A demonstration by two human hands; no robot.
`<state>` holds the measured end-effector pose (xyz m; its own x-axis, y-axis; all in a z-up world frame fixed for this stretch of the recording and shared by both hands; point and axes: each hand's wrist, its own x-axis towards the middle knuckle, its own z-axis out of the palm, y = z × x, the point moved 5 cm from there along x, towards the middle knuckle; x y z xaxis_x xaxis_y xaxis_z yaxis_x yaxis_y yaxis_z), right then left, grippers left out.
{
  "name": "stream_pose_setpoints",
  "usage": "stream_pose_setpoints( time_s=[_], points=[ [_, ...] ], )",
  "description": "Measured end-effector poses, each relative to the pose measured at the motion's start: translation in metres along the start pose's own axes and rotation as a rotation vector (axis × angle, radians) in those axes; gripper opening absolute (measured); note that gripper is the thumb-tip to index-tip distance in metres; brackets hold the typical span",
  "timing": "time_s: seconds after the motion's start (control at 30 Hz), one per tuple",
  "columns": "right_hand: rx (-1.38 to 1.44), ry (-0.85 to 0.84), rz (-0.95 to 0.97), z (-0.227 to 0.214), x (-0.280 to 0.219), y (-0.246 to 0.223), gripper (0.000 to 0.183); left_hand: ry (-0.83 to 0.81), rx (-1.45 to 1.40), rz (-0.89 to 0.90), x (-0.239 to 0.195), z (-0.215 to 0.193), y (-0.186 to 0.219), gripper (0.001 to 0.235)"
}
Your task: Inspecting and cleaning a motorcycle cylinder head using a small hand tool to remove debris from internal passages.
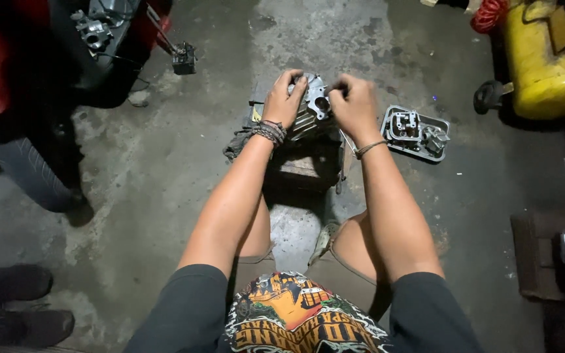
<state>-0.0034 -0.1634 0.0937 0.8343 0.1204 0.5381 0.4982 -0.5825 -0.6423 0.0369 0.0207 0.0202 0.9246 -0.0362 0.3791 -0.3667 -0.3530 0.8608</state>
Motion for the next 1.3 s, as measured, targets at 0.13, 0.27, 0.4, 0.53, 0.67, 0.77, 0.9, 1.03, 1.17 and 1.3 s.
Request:
stream_pose_setpoints(
  time_s=[0.13, 0.27, 0.4, 0.53, 0.67, 0.77, 0.9, 1.03, 1.17, 1.3],
  points=[
    [-0.034, -0.029, 0.026, 0.012, 0.004, -0.007, 0.01, -0.003, -0.004, 0.029, -0.001, -0.003, 0.002, 0.041],
    [-0.036, 0.059, -0.071, 0.007, 0.003, -0.01, 0.009, -0.032, -0.017, 0.061, -0.003, -0.004, 0.007, 0.041],
    [-0.135, -0.198, 0.179, 0.021, -0.005, 0.024, 0.017, -0.027, -0.009, 0.049, -0.002, -0.003, 0.0, 0.041],
    [-0.151, -0.194, 0.196, 0.027, 0.004, 0.042, 0.016, -0.016, -0.005, 0.037, 0.001, -0.006, 0.005, 0.04],
    [-0.126, -0.173, 0.184, 0.023, -0.003, 0.031, 0.017, -0.028, -0.009, 0.037, -0.005, -0.005, 0.006, 0.039],
    [-0.151, -0.218, 0.205, 0.023, -0.001, 0.021, 0.018, -0.029, 0.0, 0.023, -0.002, -0.005, 0.004, 0.039],
    [-0.32, -0.344, 0.267, 0.023, 0.001, 0.01, 0.026, -0.033, 0.0, 0.011, -0.003, -0.006, 0.008, 0.039],
    [-0.353, -0.374, 0.277, 0.023, -0.002, 0.009, 0.028, -0.033, 0.011, 0.018, -0.003, -0.004, 0.003, 0.039],
    [-0.502, -0.351, 0.273, 0.024, -0.006, 0.007, 0.04, -0.044, 0.019, -0.041, -0.002, -0.002, 0.004, 0.044],
    [-0.631, -0.375, 0.276, 0.032, -0.01, 0.022, 0.046, -0.083, 0.052, -0.145, -0.002, 0.002, -0.012, 0.047]
  ],
)
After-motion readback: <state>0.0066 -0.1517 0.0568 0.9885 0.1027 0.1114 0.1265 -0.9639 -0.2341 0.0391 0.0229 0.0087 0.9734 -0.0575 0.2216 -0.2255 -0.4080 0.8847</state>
